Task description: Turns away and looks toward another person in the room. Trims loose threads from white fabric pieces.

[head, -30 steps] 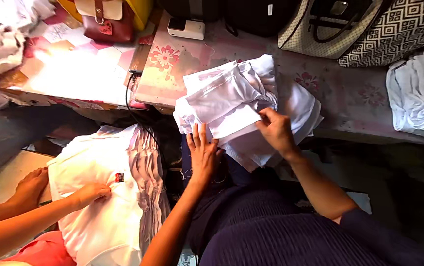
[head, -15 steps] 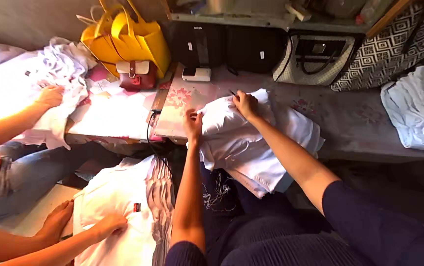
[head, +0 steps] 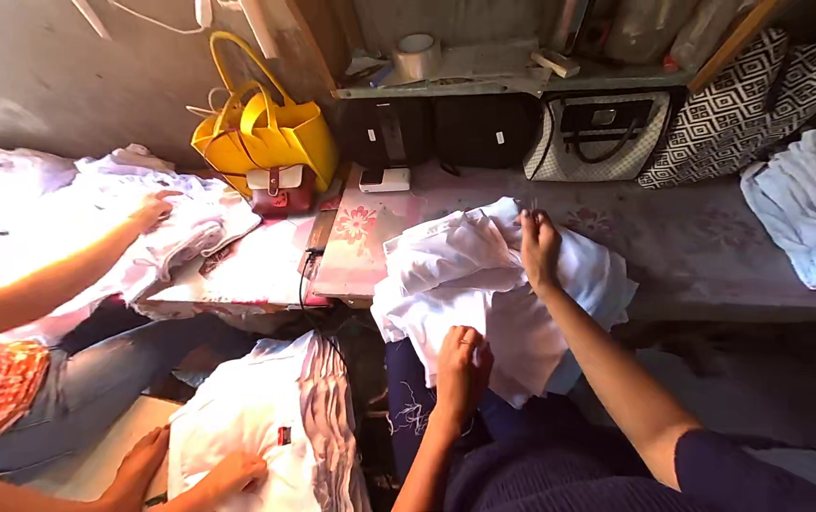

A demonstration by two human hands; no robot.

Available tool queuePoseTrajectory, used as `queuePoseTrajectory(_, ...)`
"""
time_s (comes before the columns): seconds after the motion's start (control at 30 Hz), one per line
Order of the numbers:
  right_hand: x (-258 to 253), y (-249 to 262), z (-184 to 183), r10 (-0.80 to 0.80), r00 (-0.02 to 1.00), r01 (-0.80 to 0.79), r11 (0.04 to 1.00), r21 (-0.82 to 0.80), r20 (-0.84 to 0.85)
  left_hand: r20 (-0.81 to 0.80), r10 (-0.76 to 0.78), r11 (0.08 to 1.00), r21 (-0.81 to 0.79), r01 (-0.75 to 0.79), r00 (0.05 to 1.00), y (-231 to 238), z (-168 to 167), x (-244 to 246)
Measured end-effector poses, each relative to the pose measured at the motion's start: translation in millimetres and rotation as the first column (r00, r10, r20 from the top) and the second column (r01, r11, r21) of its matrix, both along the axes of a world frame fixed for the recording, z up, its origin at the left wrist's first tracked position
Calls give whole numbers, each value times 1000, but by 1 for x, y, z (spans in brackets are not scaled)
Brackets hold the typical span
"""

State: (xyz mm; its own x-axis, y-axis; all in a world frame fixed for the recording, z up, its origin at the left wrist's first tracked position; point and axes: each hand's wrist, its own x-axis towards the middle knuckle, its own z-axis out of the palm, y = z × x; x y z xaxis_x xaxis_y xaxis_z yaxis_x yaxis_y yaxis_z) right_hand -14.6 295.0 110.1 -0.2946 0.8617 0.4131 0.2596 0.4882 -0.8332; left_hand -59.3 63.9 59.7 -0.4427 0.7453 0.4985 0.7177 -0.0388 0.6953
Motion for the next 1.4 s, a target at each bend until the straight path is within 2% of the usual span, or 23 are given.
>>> queuePoseTrajectory(0.1, 24, -10, -11, 5, 999, -2, 996, -85, 34, -90, -85, 994, -71, 78, 992, 21, 6, 11)
queuePoseTrajectory(0.23, 26, -13, -1, 30, 999, -28, 999, -31, 38, -211, -91, 996, -25, 88, 973, 51, 21, 21)
queuePoseTrajectory(0.3, 15, -8, -3, 53, 990, -49, 998, -33, 127, -196, -126, 968, -240, 77, 972, 59, 13, 24)
queuePoseTrajectory(0.37, 3, -2, -16, 85, 933, -68, 996, -61, 350, -97, -195, 776, -623, 93, 976, 64, -5, 27)
queuePoseTrajectory(0.43, -2, 2, -34, 51, 887, -77, 996, 38, 459, -57, -199, 717, -689, 106, 978, 67, -12, 27)
queuePoseTrajectory(0.5, -3, 4, -46, 11, 907, -71, 989, 127, 420, 62, -229, 737, -641, 215, 971, 65, 13, 18)
queuePoseTrajectory(0.53, -2, 3, -49, 3, 916, -66, 988, 143, 402, 73, -229, 806, -545, 231, 971, 63, 28, 13)
queuePoseTrajectory(0.6, -1, 1, -45, 7, 915, -64, 990, 127, 404, -68, -120, 974, -203, 104, 991, 73, 52, -3)
queuePoseTrajectory(0.63, -1, 0, -41, 12, 908, -66, 991, 113, 420, -150, -32, 997, -77, 21, 988, 84, 59, -18)
queuePoseTrajectory(0.67, 0, -1, -38, 13, 900, -66, 992, 107, 435, -230, 37, 997, -59, -52, 972, 96, 61, -38)
queuePoseTrajectory(0.77, -2, 3, -44, 27, 898, -81, 991, 104, 439, -336, 63, 926, -330, -181, 940, 132, 33, -115)
queuePoseTrajectory(0.83, 1, 6, -46, 97, 914, -136, 988, 72, 395, -260, 129, 847, -474, -243, 957, 143, 22, -147)
queuePoseTrajectory(0.9, 8, 11, -47, 141, 962, -154, 987, 41, 235, -130, 211, 749, -615, -245, 969, 144, 33, -167)
queuePoseTrajectory(0.97, 26, -1, -38, 171, 983, -173, 984, 39, 61, -28, 284, 748, -619, -240, 958, 136, 35, -181)
queuePoseTrajectory(1.0, 40, -11, -32, 201, 979, -202, 978, 41, 23, -16, 306, 807, -527, -268, 952, 126, 34, -181)
queuePoseTrajectory(1.07, 71, -36, -27, 317, 947, -315, 948, -40, 52, -95, 281, 941, -169, -294, 955, 93, 29, -163)
queuePoseTrajectory(1.1, 83, -45, -33, 383, 919, -374, 921, -104, 87, -132, 248, 968, 2, -250, 960, 73, 24, -143)
queuePoseTrajectory(1.17, 99, -56, -57, 515, 826, -475, 855, -208, 229, -140, 141, 982, 145, -121, 980, 35, 3, -81)
queuePoseTrajectory(1.2, 102, -60, -67, 549, 766, -501, 836, -222, 336, -145, 71, 996, 71, -61, 987, 22, -11, -52)
queuePoseTrajectory(1.23, 102, -64, -77, 553, 725, -516, 831, -209, 411, -150, 2, 995, -94, -16, 989, 11, -24, -28)
queuePoseTrajectory(1.27, 100, -69, -85, 537, 717, -514, 838, -183, 445, -129, -42, 967, -255, 8, 991, 3, -37, -12)
queuePoseTrajectory(1.3, 98, -72, -91, 511, 732, -502, 852, -151, 451, -99, -29, 946, -324, -5, 995, -3, -49, -3)
queuePoseTrajectory(1.4, 86, -72, -81, 516, 756, -530, 844, -88, 401, 7, 28, 964, -265, -26, 1000, -11, -52, -5)
